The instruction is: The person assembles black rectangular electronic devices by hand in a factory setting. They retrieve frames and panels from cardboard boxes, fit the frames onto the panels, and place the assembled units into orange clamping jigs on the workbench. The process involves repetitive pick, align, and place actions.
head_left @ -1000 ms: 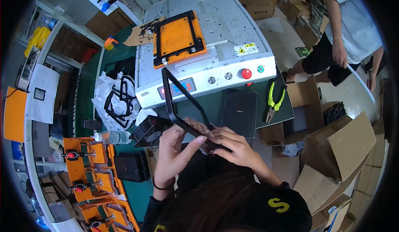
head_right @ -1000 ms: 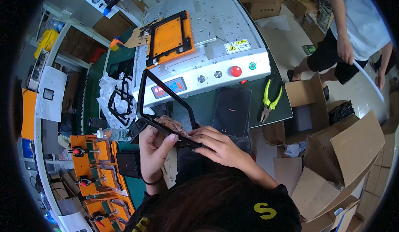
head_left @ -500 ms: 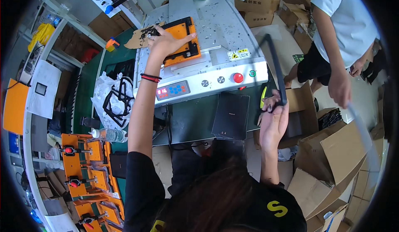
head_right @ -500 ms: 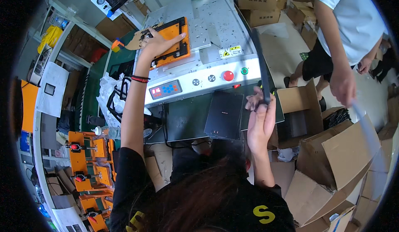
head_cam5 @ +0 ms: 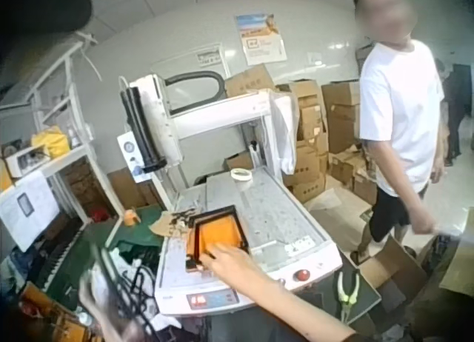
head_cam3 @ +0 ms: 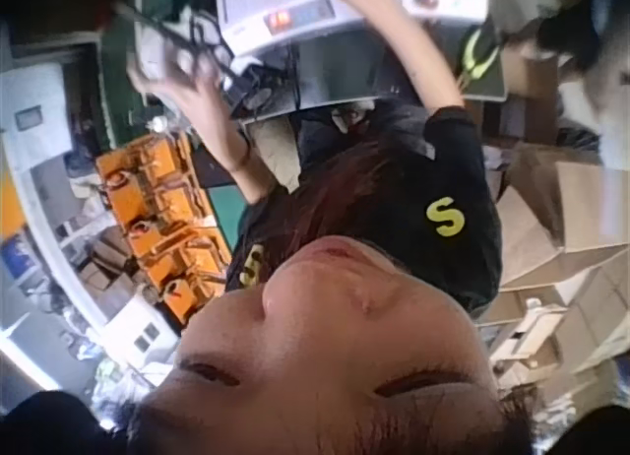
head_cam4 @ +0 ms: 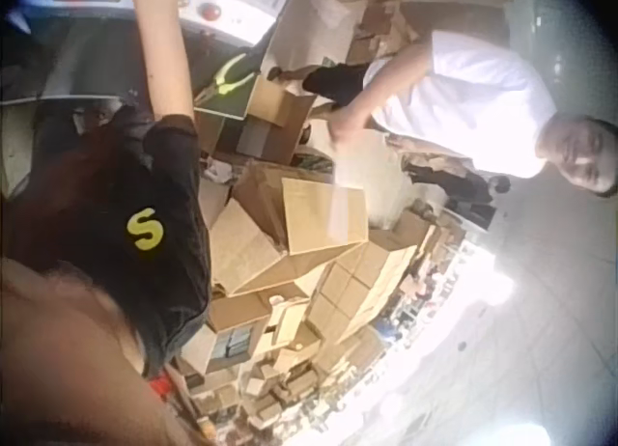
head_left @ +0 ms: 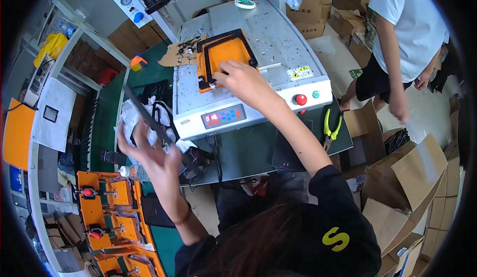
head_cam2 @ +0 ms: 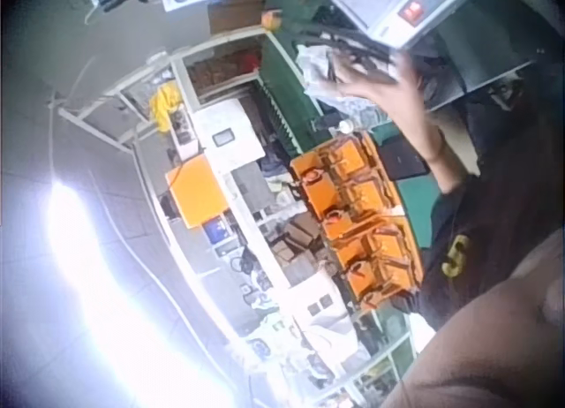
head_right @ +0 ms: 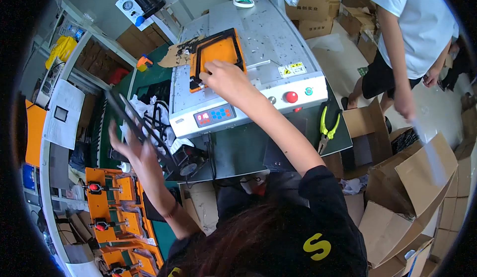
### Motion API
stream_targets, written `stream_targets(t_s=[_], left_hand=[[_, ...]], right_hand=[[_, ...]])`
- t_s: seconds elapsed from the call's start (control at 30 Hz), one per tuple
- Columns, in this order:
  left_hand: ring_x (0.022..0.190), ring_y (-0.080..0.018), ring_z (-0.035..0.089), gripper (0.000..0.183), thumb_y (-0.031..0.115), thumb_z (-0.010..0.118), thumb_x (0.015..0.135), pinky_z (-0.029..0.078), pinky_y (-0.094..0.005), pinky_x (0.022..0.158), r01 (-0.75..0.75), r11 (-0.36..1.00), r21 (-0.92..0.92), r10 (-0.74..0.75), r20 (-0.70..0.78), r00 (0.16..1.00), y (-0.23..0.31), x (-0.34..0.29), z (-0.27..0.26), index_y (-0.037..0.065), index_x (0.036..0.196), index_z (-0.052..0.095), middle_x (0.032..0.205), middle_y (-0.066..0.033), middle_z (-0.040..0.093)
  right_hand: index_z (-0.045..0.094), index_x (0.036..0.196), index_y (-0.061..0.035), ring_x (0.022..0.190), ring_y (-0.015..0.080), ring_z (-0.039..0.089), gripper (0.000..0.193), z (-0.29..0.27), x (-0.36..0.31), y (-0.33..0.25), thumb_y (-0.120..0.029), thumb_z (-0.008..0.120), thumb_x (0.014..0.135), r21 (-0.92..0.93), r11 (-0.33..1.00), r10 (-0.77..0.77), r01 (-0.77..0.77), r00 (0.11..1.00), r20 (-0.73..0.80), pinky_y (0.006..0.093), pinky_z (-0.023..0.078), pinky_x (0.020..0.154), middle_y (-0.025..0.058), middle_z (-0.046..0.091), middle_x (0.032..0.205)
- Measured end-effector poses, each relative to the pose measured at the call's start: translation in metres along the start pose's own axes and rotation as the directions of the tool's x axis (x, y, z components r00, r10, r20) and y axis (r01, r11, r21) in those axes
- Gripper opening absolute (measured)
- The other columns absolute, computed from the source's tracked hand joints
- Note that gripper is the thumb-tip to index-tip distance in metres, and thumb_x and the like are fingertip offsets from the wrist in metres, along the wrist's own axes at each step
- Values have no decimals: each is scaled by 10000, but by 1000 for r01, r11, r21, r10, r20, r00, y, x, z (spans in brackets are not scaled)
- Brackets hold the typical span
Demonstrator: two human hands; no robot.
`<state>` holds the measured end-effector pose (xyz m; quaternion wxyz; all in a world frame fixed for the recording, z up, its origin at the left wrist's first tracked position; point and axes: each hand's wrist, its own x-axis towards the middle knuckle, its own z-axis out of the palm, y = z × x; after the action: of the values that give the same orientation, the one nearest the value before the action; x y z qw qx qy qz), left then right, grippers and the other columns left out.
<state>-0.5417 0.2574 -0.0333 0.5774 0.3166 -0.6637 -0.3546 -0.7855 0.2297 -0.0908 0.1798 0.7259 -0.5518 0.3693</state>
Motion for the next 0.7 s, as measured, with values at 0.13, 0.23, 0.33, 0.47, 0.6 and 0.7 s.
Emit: stream_targets(t_s=[0.13,0.23,0.33,0.47,0.6,0.7], left_hand=[[1274,-283,329,1115,411,799,626,268,-426,1053,137,979,-148,-121,112,986,-29,-60,-43,133,1420,67,1345,-170,322],[1272,-296,333,1121,413,800,619,271,-438,1051,242,942,-232,-209,158,965,-38,-73,-53,120,1414,66,1355,-178,309],[1274,-319,334,1131,376,804,607,284,-465,1040,242,929,-279,-179,233,956,-50,-79,-48,119,1407,47,1383,-219,295],[1285,-349,323,1147,336,808,577,269,-487,1045,223,927,-300,-102,370,923,-55,-78,-28,120,1401,39,1386,-246,282],[1286,-346,322,1148,361,810,592,291,-472,1042,378,836,-398,-218,393,894,-44,-92,-8,99,1398,35,1374,-241,273],[1277,-313,326,1093,336,804,628,304,-440,1033,385,843,-376,-166,499,850,-50,-99,11,96,1394,61,1369,-225,282]], right_hand=[[621,1002,-19,880,273,564,273,16,8,0,-56,625,732,4,999,-37,37,999,0,364,477,780,112,561,872],[630,990,-27,899,267,555,252,27,17,11,-85,642,745,19,999,-37,37,999,12,363,466,811,106,561,896],[627,1020,-38,908,273,545,265,31,18,11,-112,653,767,-36,999,24,-26,999,-29,369,447,826,102,558,914],[615,1065,-43,928,284,543,250,3,5,-4,-78,614,818,-5,985,166,-172,955,-244,382,431,824,121,567,934],[619,1017,-15,838,325,567,229,-51,-90,-12,34,541,807,134,815,550,-563,681,-484,402,447,754,149,577,889],[618,1062,-22,871,323,567,301,-76,-167,-7,65,517,792,-171,646,643,-744,651,-403,401,455,789,151,582,937]])
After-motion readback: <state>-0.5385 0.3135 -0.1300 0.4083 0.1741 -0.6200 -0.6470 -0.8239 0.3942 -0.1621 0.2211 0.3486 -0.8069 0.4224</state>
